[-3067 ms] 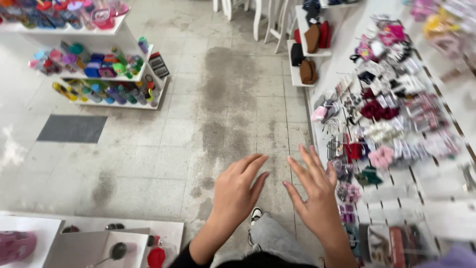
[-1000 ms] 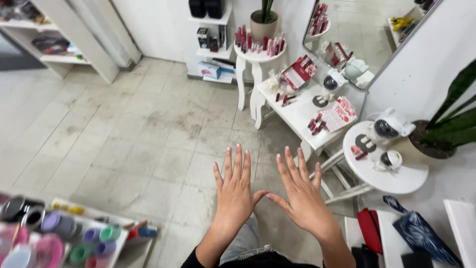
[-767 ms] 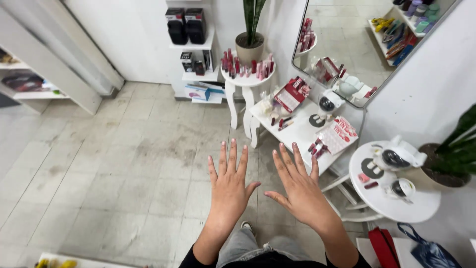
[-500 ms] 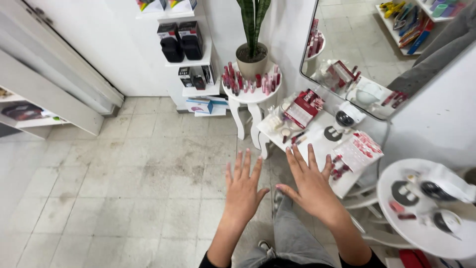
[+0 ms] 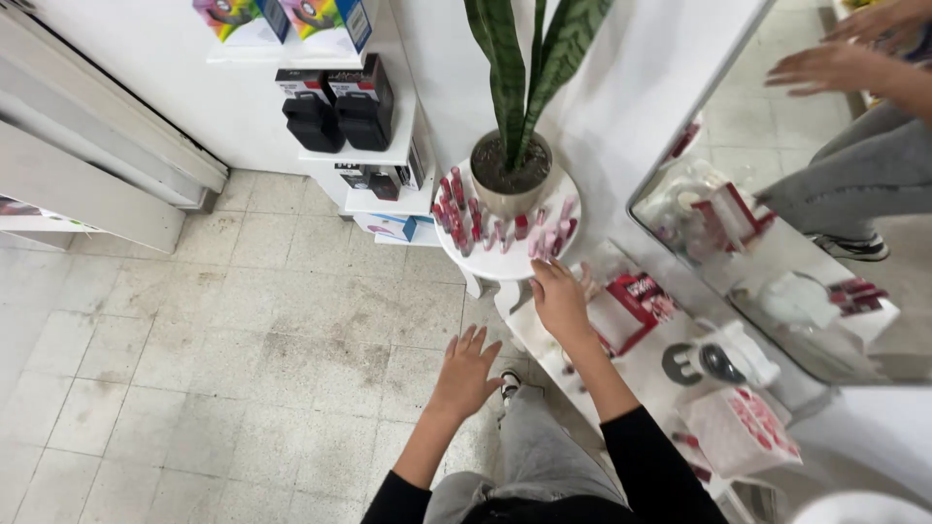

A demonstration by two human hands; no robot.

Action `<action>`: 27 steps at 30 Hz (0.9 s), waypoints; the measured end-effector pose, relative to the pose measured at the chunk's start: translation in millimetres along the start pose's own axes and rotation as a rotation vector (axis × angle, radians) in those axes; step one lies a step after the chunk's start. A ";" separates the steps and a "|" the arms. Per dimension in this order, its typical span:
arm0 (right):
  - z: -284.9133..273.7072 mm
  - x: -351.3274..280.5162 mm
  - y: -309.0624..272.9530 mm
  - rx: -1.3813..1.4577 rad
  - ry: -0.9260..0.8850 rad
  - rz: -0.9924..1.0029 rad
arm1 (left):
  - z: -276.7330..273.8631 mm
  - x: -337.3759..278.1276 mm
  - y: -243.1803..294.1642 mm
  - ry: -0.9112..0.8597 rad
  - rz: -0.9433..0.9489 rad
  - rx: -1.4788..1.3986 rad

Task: The person picks up a pink lip gloss tube from a shelf, opens it to reveal the applicator, and examines it while walking through a store. They place the item back on the shelf, then pick up another similar tube from a different display, open it, and inspect it before the clip ends.

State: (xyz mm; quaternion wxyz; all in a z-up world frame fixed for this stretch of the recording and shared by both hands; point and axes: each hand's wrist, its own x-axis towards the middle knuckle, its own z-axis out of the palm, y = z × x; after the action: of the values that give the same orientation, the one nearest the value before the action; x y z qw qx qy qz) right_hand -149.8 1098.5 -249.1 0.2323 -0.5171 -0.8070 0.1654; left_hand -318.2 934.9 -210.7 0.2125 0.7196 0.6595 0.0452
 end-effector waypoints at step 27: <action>-26.5 91.5 2.7 0.193 0.195 -0.065 | -64.1 101.8 -36.9 0.168 -0.206 -0.266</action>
State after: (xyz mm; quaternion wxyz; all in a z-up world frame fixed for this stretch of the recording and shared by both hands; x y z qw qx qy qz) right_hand -166.0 1183.7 -209.7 0.3634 -0.4798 -0.7772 0.1834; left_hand -361.9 1050.8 -188.0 0.2534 0.6077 0.7332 0.1698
